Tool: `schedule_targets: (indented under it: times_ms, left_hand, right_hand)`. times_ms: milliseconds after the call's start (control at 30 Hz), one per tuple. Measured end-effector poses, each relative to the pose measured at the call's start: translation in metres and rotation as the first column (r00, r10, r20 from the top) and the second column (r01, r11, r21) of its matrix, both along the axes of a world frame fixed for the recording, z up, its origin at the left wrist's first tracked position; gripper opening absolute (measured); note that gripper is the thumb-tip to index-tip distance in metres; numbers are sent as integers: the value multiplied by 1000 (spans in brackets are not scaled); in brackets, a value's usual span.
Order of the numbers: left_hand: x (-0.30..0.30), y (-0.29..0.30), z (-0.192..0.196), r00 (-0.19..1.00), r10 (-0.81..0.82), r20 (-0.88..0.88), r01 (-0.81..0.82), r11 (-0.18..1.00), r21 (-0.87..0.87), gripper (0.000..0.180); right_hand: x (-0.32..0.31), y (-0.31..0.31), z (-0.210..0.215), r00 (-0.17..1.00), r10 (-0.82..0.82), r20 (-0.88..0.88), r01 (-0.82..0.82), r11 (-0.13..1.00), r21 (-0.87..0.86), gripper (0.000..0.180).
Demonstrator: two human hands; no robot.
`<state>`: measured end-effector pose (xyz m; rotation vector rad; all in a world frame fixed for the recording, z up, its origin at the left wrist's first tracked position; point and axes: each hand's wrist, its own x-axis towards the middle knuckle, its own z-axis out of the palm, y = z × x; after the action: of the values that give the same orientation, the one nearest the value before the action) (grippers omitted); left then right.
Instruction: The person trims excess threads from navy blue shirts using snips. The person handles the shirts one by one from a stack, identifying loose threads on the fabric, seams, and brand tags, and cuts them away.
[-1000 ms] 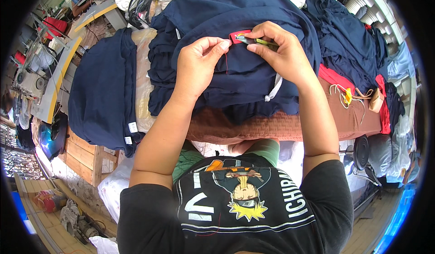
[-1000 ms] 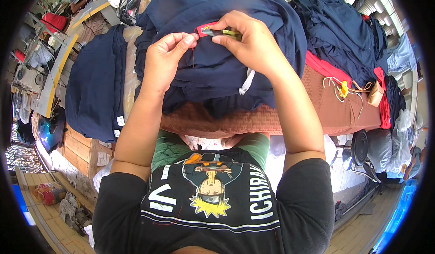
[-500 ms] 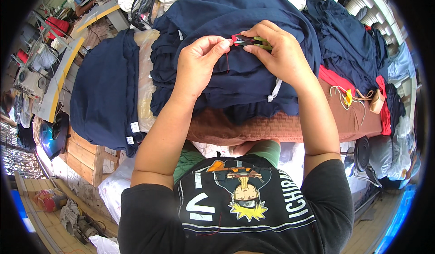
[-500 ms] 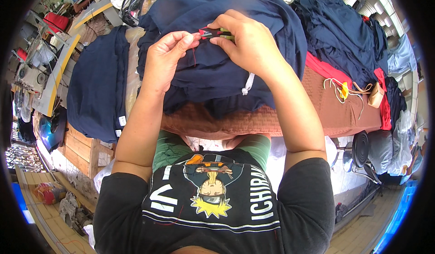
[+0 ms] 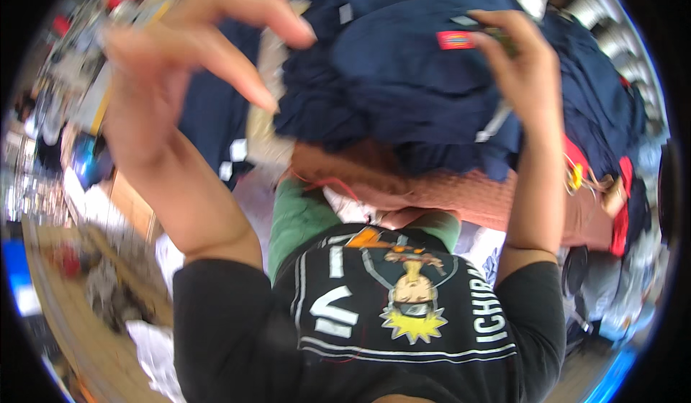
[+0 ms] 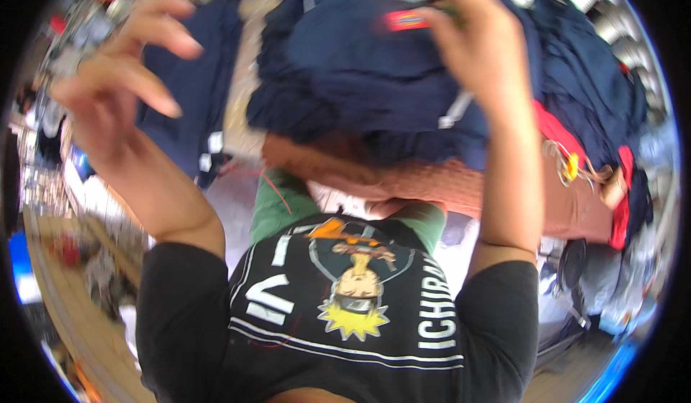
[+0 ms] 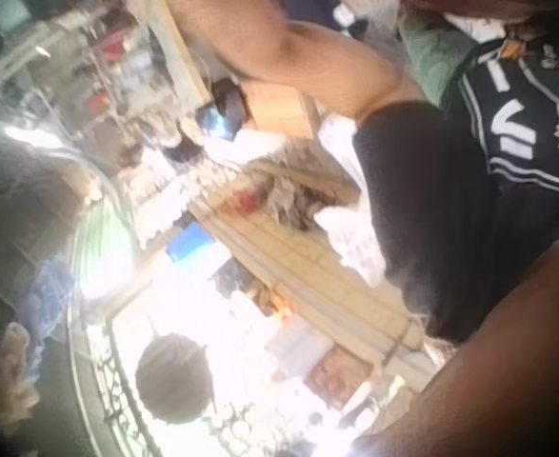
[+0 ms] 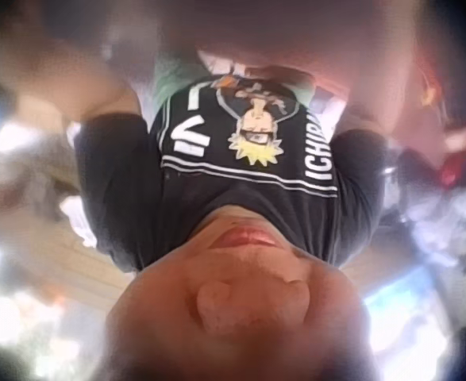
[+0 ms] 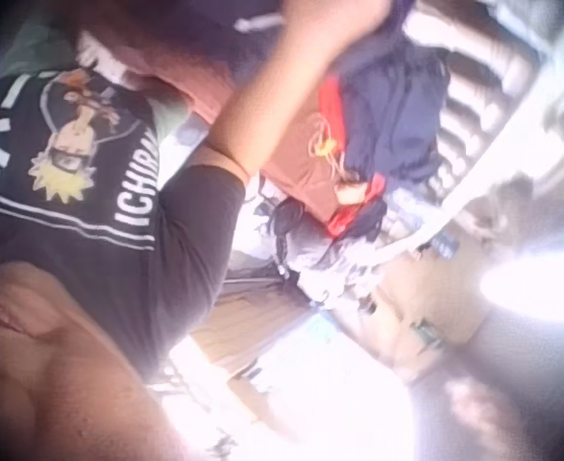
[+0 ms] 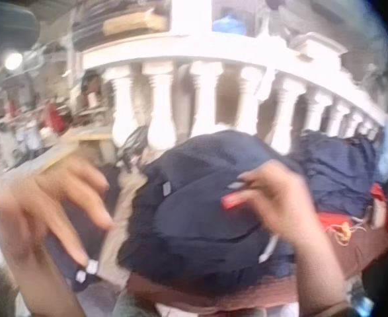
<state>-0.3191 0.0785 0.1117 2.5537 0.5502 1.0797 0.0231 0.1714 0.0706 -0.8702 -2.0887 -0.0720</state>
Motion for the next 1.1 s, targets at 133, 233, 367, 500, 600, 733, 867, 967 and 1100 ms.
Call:
schedule_targets:
  times_ms: [133, 233, 367, 500, 600, 733, 867, 967, 1100]
  left_hand:
    - [-33, -33, 8, 863, 416, 286, -451, 890, 64, 42]
    - [-49, -21, 3, 652, 559, 512, -683, 727, 77, 34]
    - [-138, 36, -41, 518, 783, 345, -718, 617, -322, 36]
    - [-170, 157, -139, 366, 927, -83, -803, 270, -531, 89]
    - [-169, 242, -202, 239, 862, -446, -932, 76, -353, 110]
    - [-136, 312, -228, 167, 804, -570, -865, -157, -476, 116]
    - [-143, 357, -245, -51, 828, -558, -907, -273, -321, 115]
    - [-149, 373, -251, -130, 791, -598, -921, -319, -222, 117]
    - [-177, 388, -268, -172, 820, -546, -907, -348, -237, 89]
  right_hand:
    - [8, 5, -4, 987, -53, -151, 33, 991, -128, 24]
    - [-3, 11, -13, 966, -68, -250, 22, 983, -184, 23]
    - [-16, 36, -30, 940, -59, -336, 3, 986, -165, 24]
    - [-16, 39, -44, 905, -78, -419, -3, 982, -189, 26]
    - [-17, 38, -47, 899, -130, -419, 21, 967, -254, 26]
    - [-18, 32, -51, 899, -224, -376, 132, 958, -255, 27]
    - [-12, 28, -57, 928, -259, -267, 240, 965, -101, 27]
    - [-5, 28, -63, 928, -287, -237, 282, 958, -54, 29]
    - [-5, 23, -67, 901, -343, -267, 340, 939, -61, 31]
